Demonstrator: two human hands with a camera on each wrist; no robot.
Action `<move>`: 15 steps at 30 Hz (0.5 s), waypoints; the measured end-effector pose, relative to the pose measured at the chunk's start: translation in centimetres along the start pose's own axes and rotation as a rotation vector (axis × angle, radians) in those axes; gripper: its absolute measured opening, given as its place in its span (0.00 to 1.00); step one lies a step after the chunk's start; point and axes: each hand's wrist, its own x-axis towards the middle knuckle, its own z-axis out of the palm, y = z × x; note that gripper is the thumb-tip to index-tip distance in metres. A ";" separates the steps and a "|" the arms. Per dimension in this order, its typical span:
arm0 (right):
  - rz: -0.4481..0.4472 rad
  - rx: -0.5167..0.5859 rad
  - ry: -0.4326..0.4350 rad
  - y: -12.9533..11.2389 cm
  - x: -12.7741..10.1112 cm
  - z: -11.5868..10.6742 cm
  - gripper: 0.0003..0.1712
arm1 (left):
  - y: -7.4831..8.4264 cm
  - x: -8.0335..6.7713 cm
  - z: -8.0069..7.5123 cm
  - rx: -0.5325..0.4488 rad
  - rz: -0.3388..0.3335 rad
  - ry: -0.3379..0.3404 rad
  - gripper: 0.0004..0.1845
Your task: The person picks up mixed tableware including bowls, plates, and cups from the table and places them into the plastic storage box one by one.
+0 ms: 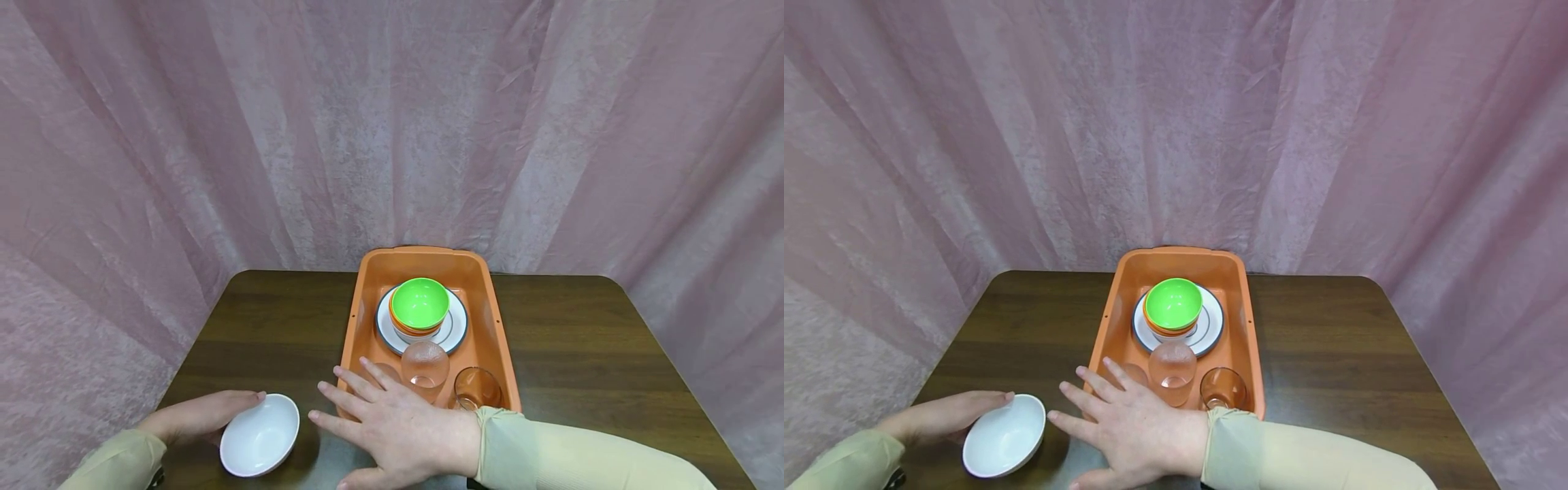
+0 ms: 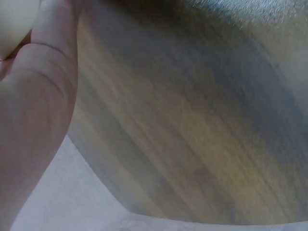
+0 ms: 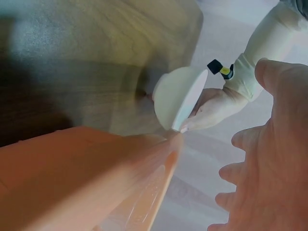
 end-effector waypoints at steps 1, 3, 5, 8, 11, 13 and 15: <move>0.003 0.003 0.003 0.1 0.0 0.0 0.49 | 0.1 -0.1 -0.1 0.007 -0.004 0.009 0.32; 0.009 0.014 0.007 0.2 0.0 0.0 0.49 | 0.4 -0.2 -0.3 0.010 -0.005 0.017 0.32; 0.014 0.028 0.008 0.3 0.0 0.0 0.49 | 0.7 -0.3 -0.5 0.014 -0.002 0.025 0.32; 0.019 0.053 0.012 0.6 0.0 -0.1 0.50 | 1.2 -0.4 -0.9 0.016 0.010 0.033 0.33; 0.029 0.059 0.007 1.0 -0.1 -0.4 0.50 | 1.9 -0.5 -1.4 0.053 0.021 0.052 0.33; 0.043 0.062 0.010 1.3 -0.1 -0.8 0.50 | 2.5 -0.5 -1.8 0.074 0.022 0.072 0.34; 0.061 0.061 0.013 1.7 -0.3 -1.2 0.50 | 3.1 -0.5 -2.0 0.049 0.015 0.089 0.37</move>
